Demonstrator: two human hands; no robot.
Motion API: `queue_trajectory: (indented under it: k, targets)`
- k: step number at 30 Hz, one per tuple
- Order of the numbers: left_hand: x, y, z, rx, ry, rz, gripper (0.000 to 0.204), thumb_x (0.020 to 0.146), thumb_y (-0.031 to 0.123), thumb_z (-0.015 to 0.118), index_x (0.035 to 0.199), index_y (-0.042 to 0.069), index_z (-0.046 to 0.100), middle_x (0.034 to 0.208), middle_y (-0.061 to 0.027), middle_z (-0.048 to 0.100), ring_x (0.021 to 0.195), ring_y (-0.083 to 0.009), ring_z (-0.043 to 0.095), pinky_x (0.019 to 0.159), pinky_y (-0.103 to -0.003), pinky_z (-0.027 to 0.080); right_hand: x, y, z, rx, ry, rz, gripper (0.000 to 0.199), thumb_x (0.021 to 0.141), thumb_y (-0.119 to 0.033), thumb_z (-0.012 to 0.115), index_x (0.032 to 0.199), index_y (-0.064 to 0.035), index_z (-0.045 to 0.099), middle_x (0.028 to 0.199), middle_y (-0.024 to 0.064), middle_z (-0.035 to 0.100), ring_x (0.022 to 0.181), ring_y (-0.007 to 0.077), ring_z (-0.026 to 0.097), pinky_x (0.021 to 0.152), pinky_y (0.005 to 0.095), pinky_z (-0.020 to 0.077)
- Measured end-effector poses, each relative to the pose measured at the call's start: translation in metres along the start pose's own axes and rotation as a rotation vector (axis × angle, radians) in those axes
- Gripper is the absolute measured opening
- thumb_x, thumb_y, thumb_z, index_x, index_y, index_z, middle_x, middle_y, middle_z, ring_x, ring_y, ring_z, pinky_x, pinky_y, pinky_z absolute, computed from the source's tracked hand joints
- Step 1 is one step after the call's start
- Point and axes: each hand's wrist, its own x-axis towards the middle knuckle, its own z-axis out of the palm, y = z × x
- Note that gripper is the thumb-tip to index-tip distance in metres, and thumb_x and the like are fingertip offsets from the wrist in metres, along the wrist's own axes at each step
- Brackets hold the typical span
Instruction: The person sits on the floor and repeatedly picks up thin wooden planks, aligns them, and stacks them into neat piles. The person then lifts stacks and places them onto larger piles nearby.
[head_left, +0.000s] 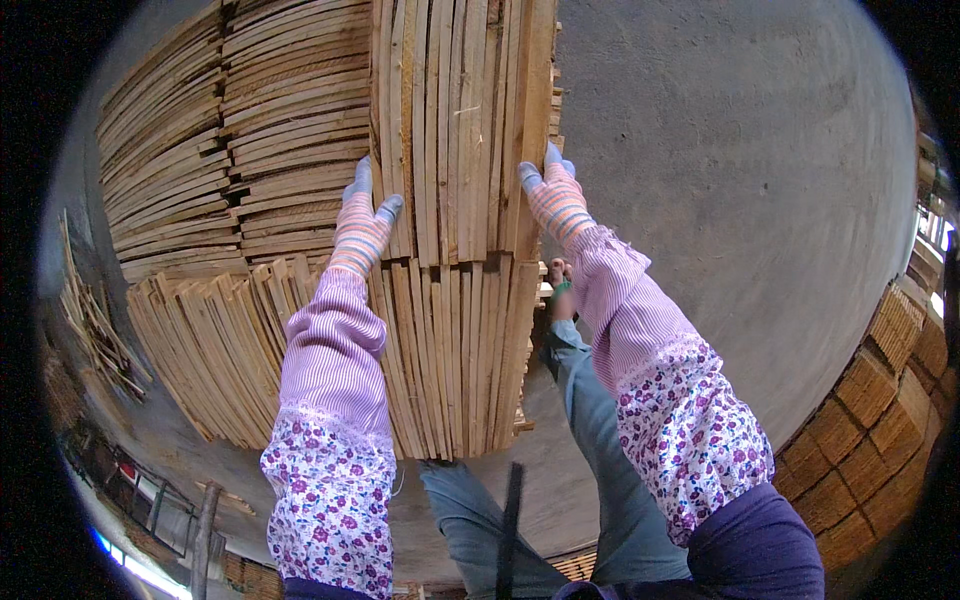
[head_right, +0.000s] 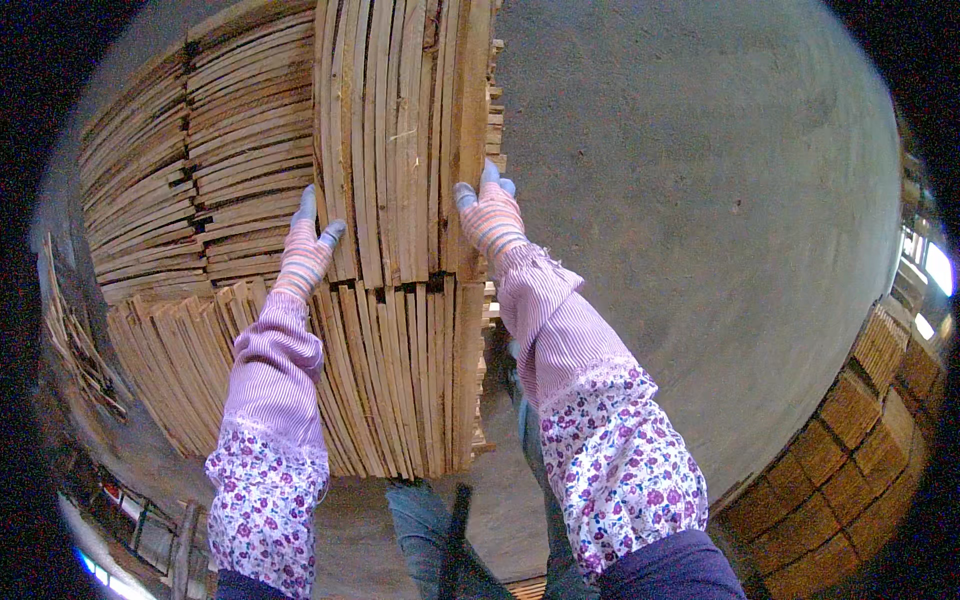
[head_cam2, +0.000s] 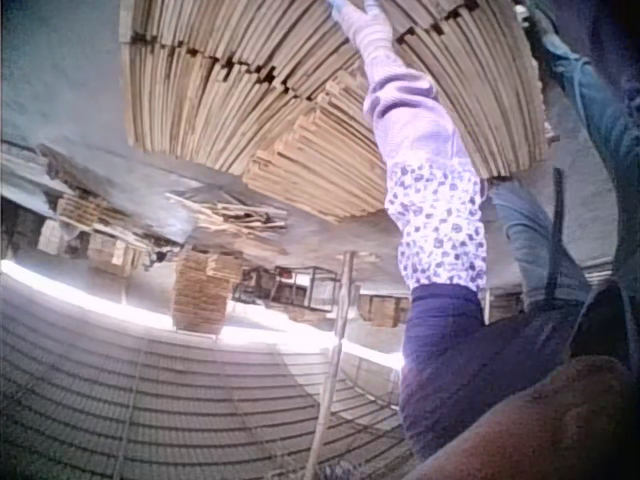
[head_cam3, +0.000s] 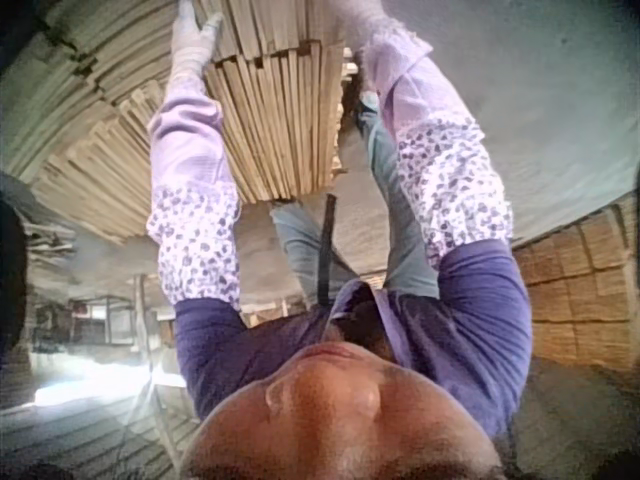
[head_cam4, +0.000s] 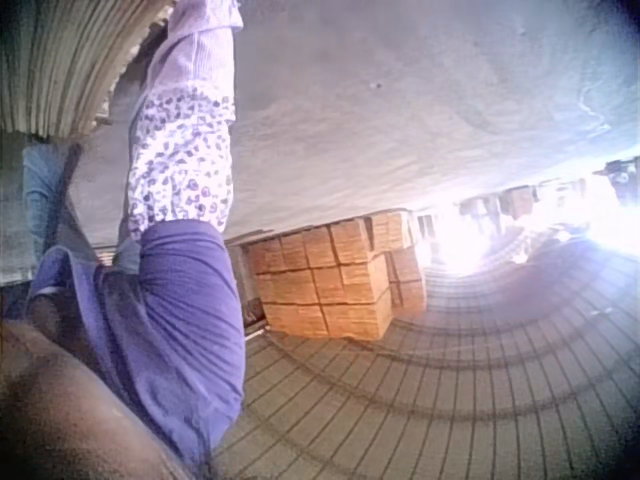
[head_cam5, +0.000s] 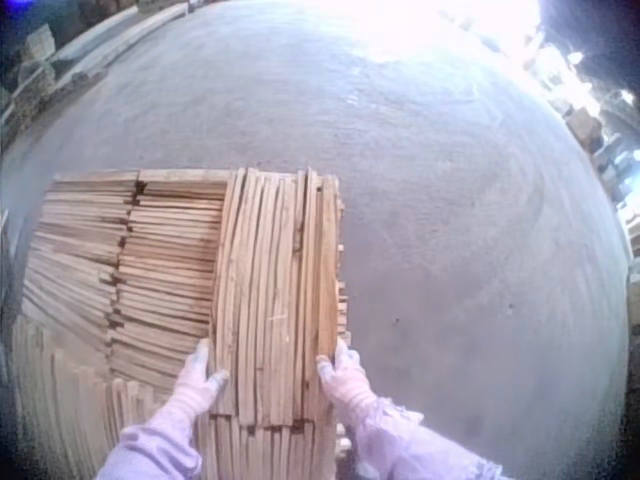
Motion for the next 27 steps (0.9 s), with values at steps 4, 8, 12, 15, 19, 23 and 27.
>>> queue_trajectory:
  k: [4, 8, 12, 15, 19, 23, 27]
  targets:
    - [-0.002, 0.006, -0.009, 0.012, -0.045, -0.044, 0.082, 0.091, 0.033, 0.069, 0.156, 0.015, 0.022, 0.154, -0.0220, 0.034, 0.141, -0.0379, 0.037, 0.115, -0.042, 0.033, -0.001, 0.000, 0.004, -0.079, 0.023, -0.018, 0.061, 0.095, -0.032, 0.057, 0.150, -0.0220, 0.032, 0.139, 0.0266, 0.046, 0.128, 0.0431, 0.049, 0.105, 0.0475, 0.0416]
    - [0.000, 0.001, -0.013, -0.039, -0.048, -0.065, 0.074, 0.093, 0.034, 0.068, 0.154, 0.016, 0.030, 0.152, -0.0202, 0.040, 0.139, -0.0350, 0.041, 0.113, -0.039, 0.035, -0.012, 0.000, 0.006, -0.018, 0.055, 0.016, 0.069, 0.095, -0.037, 0.057, 0.152, -0.0149, 0.026, 0.141, 0.0271, 0.046, 0.128, 0.0437, 0.049, 0.106, 0.0474, 0.0412]
    - [-0.003, -0.005, -0.016, -0.229, 0.009, -0.100, 0.060, 0.095, 0.028, 0.066, 0.148, 0.010, 0.043, 0.146, -0.0176, 0.049, 0.135, -0.0298, 0.046, 0.111, -0.038, 0.038, -0.030, -0.002, 0.000, -0.039, 0.121, -0.003, 0.069, 0.095, -0.038, 0.057, 0.152, -0.0127, 0.026, 0.141, 0.0268, 0.047, 0.128, 0.0420, 0.049, 0.106, 0.0456, 0.0412]
    - [0.001, -0.026, -0.015, -0.418, -0.015, -0.111, 0.058, 0.095, 0.025, 0.066, 0.145, 0.004, 0.045, 0.145, -0.0157, 0.050, 0.134, -0.0270, 0.048, 0.110, -0.035, 0.038, -0.047, 0.014, -0.009, 0.069, 0.113, -0.040, 0.066, 0.095, -0.039, 0.057, 0.151, -0.0127, 0.032, 0.141, 0.0244, 0.048, 0.127, 0.0401, 0.051, 0.105, 0.0450, 0.0420]
    - [0.004, -0.035, -0.017, -0.436, -0.021, -0.135, 0.058, 0.095, 0.024, 0.067, 0.144, 0.001, 0.046, 0.140, -0.0154, 0.055, 0.130, -0.0257, 0.052, 0.110, -0.034, 0.038, -0.072, 0.058, -0.028, 0.183, 0.072, -0.027, 0.054, 0.098, -0.033, 0.055, 0.146, -0.0127, 0.041, 0.140, 0.0202, 0.052, 0.127, 0.0343, 0.052, 0.104, 0.0399, 0.0426]
    - [0.006, -0.018, -0.010, -0.181, 0.031, -0.074, 0.051, 0.099, 0.023, 0.059, 0.144, 0.003, 0.045, 0.140, -0.0172, 0.056, 0.128, -0.0254, 0.053, 0.107, -0.033, 0.040, -0.092, 0.102, -0.043, 0.318, 0.089, -0.011, 0.047, 0.100, -0.023, 0.054, 0.143, -0.0076, 0.045, 0.137, 0.0181, 0.055, 0.127, 0.0281, 0.053, 0.105, 0.0357, 0.0417]
    - [0.013, -0.024, -0.013, -0.182, 0.175, -0.179, 0.043, 0.099, 0.015, 0.053, 0.141, 0.008, 0.049, 0.131, -0.0197, 0.061, 0.115, -0.0314, 0.061, 0.098, -0.037, 0.046, -0.113, 0.096, -0.041, 0.340, 0.044, -0.125, 0.044, 0.099, -0.018, 0.055, 0.140, -0.0043, 0.048, 0.133, 0.0164, 0.059, 0.122, 0.0246, 0.056, 0.102, 0.0346, 0.0435]
